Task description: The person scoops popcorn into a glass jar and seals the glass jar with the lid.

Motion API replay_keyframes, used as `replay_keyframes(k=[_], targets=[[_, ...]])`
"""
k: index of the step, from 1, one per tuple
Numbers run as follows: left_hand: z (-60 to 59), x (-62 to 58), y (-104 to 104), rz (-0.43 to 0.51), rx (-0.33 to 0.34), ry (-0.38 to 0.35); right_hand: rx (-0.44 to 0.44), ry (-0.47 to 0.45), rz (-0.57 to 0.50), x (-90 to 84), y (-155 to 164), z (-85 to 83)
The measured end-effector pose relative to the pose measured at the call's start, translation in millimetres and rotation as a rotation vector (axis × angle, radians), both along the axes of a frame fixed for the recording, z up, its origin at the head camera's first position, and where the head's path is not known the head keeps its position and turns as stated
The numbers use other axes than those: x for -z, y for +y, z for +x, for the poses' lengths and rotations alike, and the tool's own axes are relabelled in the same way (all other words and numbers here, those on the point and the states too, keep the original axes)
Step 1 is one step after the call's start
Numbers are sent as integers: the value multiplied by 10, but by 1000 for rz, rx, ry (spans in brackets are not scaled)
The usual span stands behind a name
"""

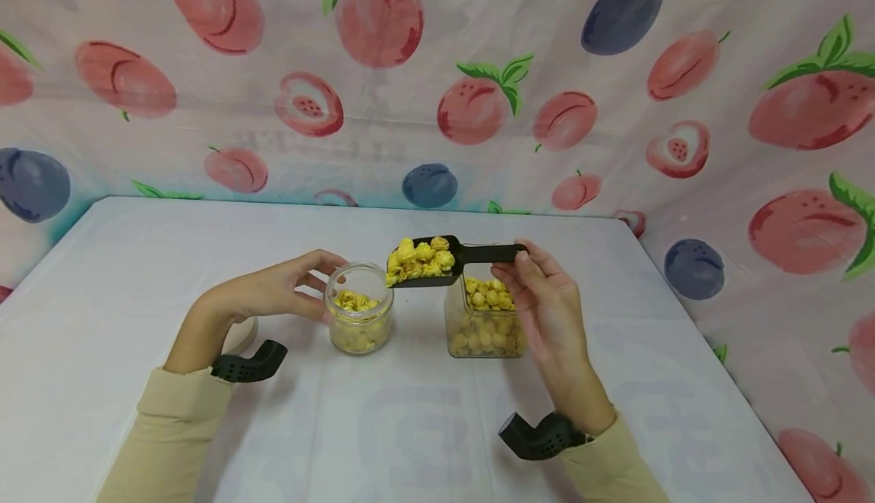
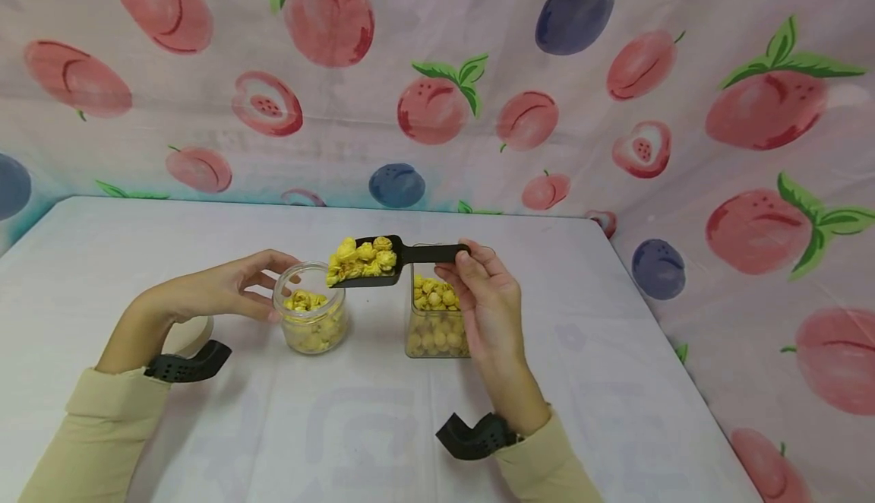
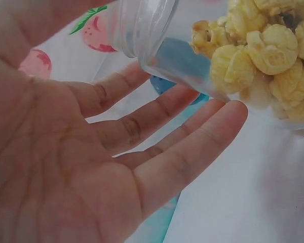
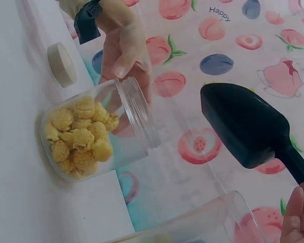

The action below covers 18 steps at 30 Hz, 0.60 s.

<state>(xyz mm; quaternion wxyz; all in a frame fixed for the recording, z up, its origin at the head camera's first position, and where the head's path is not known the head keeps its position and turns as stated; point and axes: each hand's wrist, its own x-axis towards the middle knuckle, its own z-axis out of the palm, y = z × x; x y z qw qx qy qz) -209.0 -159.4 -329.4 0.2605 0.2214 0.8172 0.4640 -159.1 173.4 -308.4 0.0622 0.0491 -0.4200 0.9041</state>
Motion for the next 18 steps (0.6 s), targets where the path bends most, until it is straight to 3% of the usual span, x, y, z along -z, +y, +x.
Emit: replay_keyframes(k=[18], targets=[[5, 6, 5, 23, 9, -7, 74, -50, 236, 13, -118, 64]])
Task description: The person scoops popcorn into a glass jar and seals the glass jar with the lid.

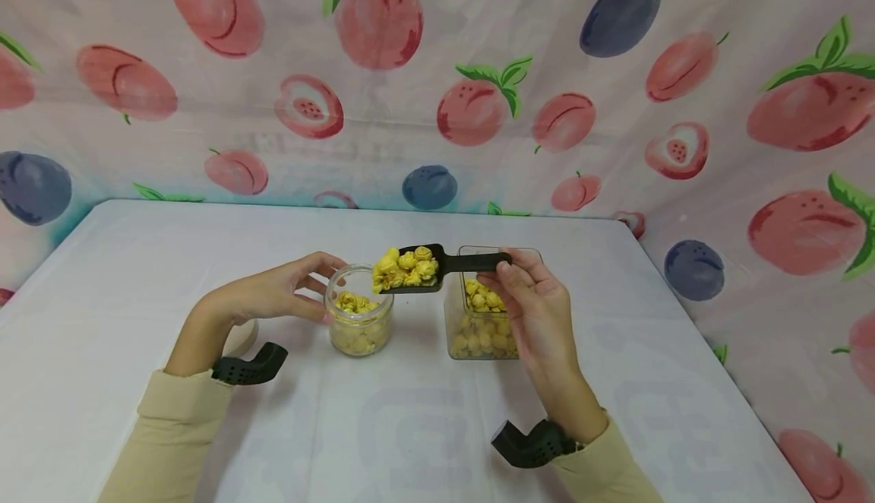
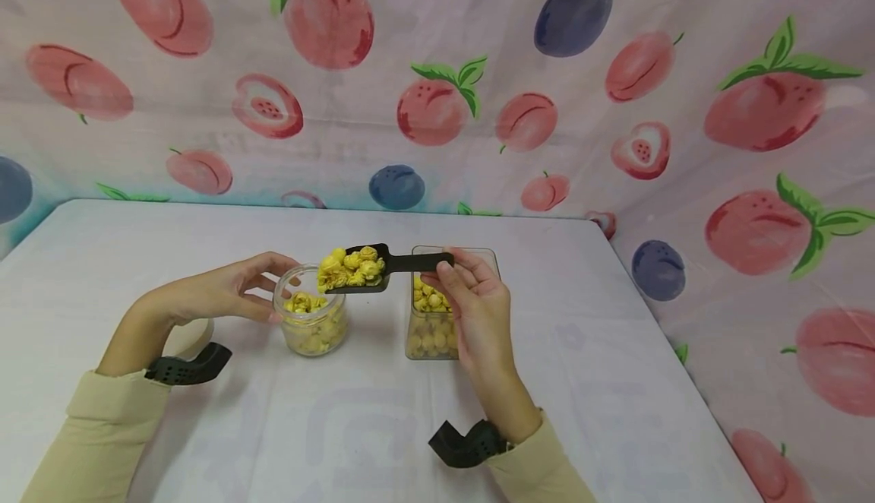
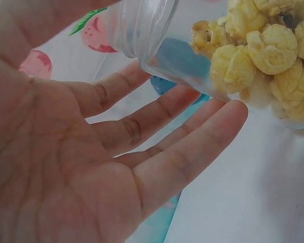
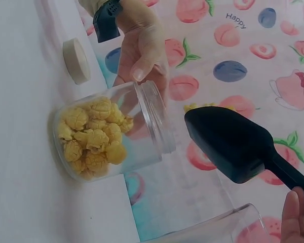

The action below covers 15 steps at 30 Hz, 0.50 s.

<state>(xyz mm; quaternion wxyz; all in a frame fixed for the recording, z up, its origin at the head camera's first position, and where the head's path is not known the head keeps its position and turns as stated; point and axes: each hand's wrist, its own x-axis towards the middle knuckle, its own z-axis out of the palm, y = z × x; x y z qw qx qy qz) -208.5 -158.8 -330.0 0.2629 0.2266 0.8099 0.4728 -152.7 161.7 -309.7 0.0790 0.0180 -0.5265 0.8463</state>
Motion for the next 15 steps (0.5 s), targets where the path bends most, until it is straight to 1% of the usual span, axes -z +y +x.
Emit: replay_keyframes(k=[15], targets=[[-4, 12, -4, -8, 2, 18, 13, 4, 32, 7, -8, 6]])
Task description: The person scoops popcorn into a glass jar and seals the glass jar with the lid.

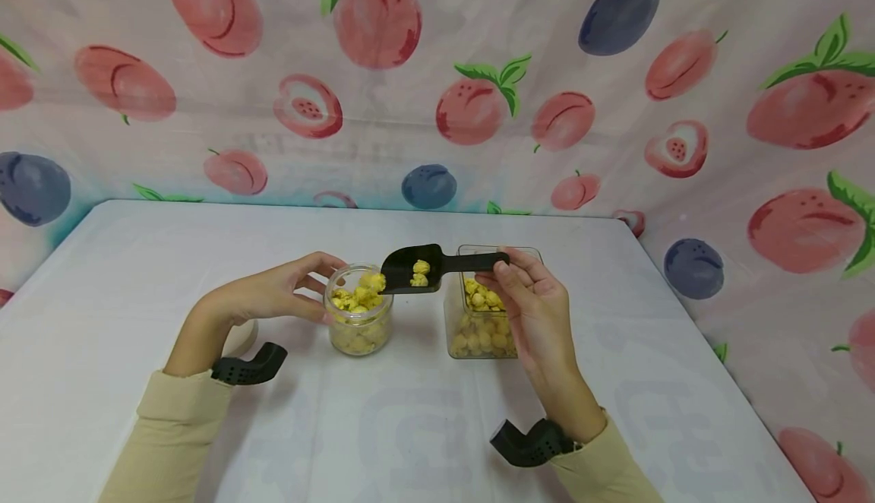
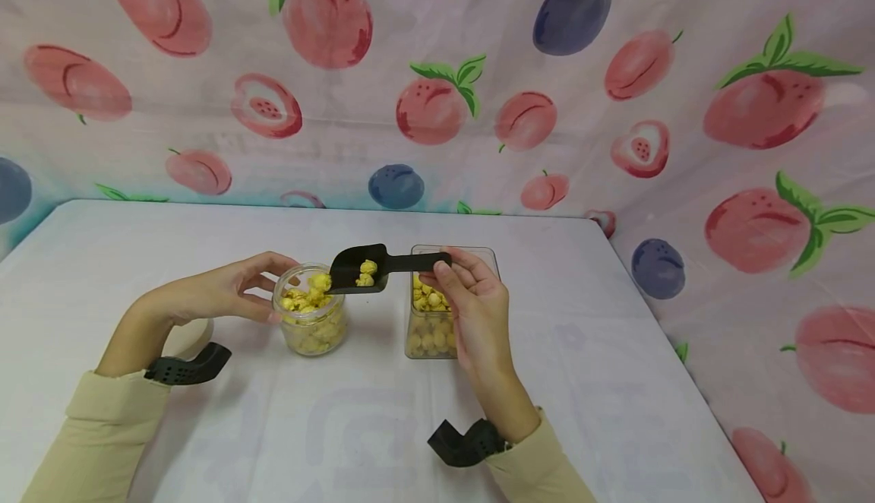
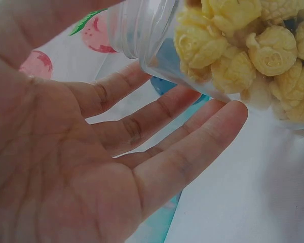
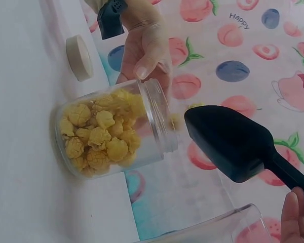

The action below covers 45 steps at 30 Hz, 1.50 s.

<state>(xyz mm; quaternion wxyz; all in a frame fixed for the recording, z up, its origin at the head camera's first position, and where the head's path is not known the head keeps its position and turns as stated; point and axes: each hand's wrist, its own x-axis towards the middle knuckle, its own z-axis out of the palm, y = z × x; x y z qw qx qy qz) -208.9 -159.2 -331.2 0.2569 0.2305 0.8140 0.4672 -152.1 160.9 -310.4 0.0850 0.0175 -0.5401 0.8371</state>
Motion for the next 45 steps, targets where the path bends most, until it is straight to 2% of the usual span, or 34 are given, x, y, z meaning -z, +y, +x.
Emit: replay_keyframes(k=[8, 16, 19, 27, 39, 45], targets=[[-15, 6, -6, -5, 4, 7, 13, 6, 53, -2, -9, 9], [-10, -9, -8, -8, 1, 1, 73, 46, 267, -17, -52, 73], [-7, -16, -5, -10, -3, -6, 92, 72, 315, -16, -62, 89], [-6, -21, -9, -12, -5, -13, 88, 134, 329, -25, -65, 121], [-8, -26, -7, -29, -6, -1, 117, 135, 330, -30, -46, 94], [-4, -23, -14, -19, -5, -2, 132, 118, 248, -45, 4, 66]])
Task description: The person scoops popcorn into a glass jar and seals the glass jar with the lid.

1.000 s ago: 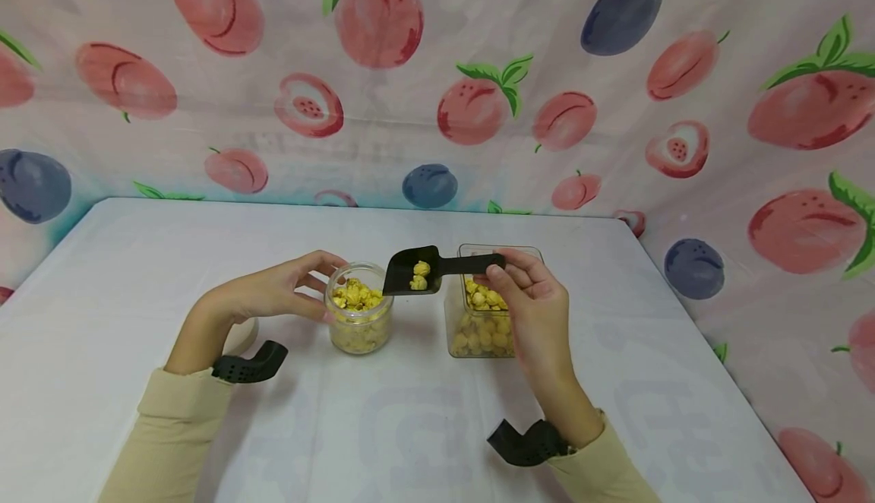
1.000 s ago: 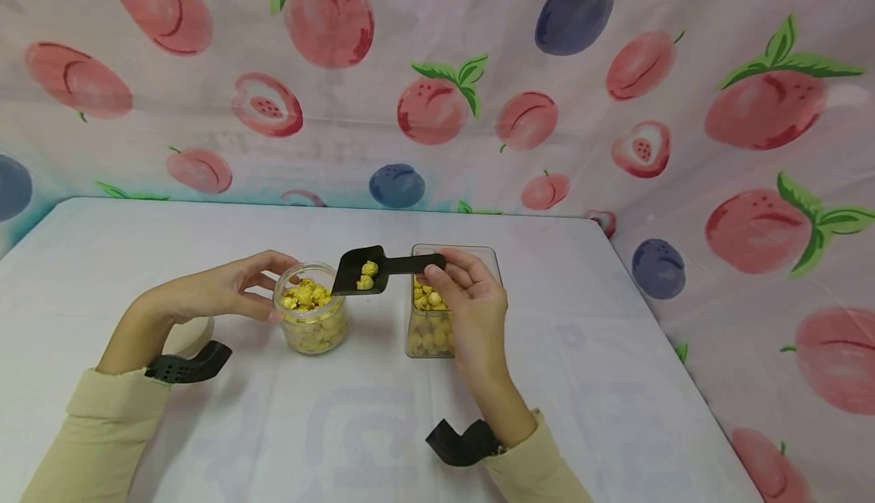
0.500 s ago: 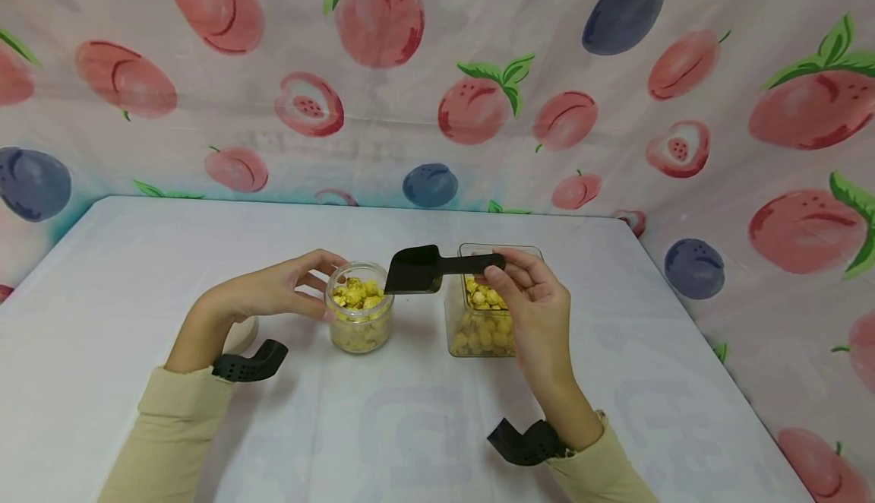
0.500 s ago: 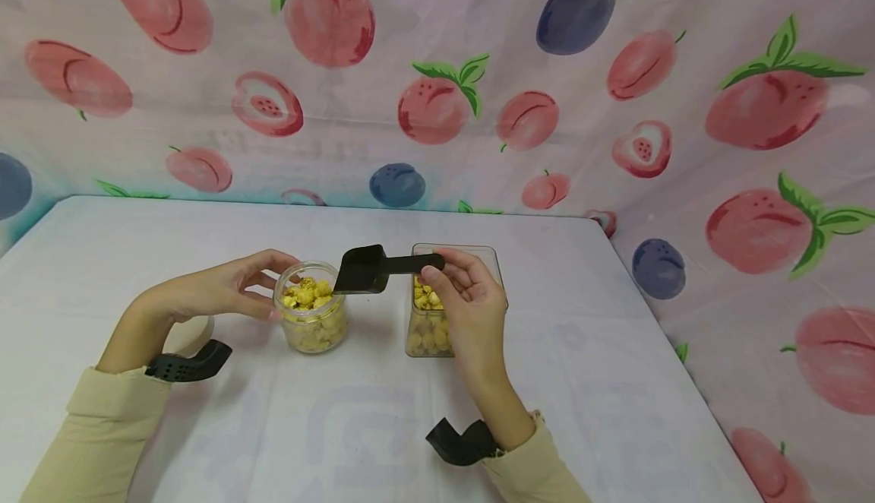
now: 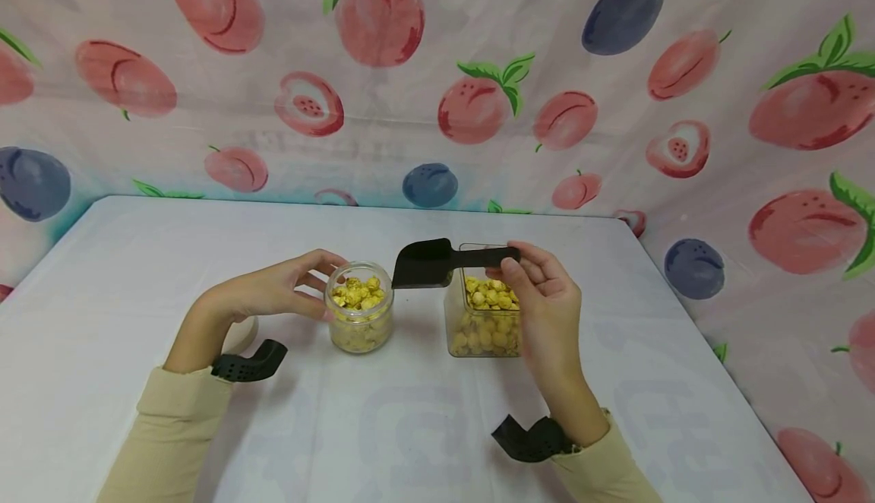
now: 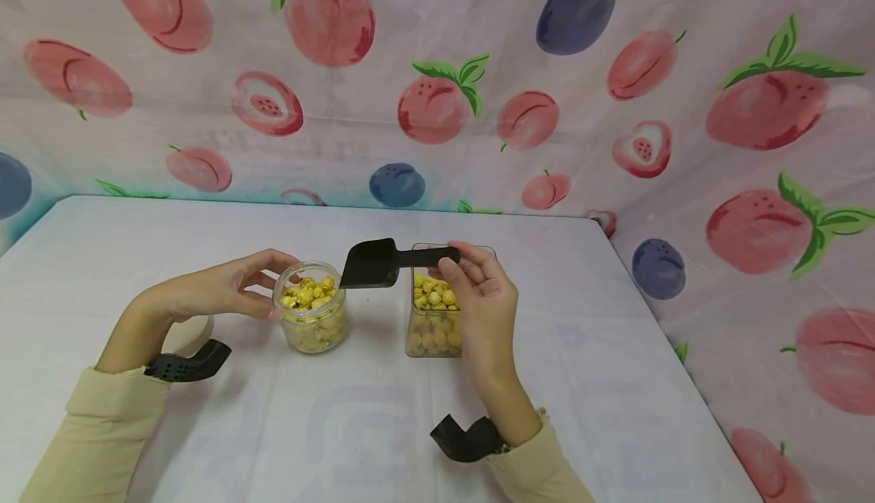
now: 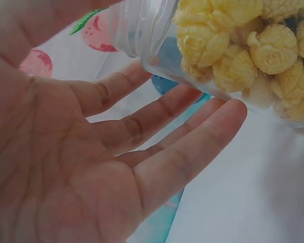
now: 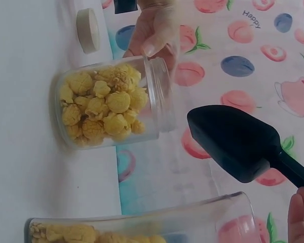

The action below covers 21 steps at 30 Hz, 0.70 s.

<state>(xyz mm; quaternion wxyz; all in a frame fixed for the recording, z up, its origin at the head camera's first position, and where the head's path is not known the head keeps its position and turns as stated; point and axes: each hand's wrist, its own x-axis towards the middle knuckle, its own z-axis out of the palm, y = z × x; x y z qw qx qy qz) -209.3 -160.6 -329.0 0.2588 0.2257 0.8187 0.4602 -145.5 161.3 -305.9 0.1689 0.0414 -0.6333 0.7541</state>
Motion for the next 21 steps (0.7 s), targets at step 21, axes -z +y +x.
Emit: replay_keyframes(k=[21], targets=[[250, -271, 405, 177, -159, 424, 91, 298, -248, -183, 477, -111]])
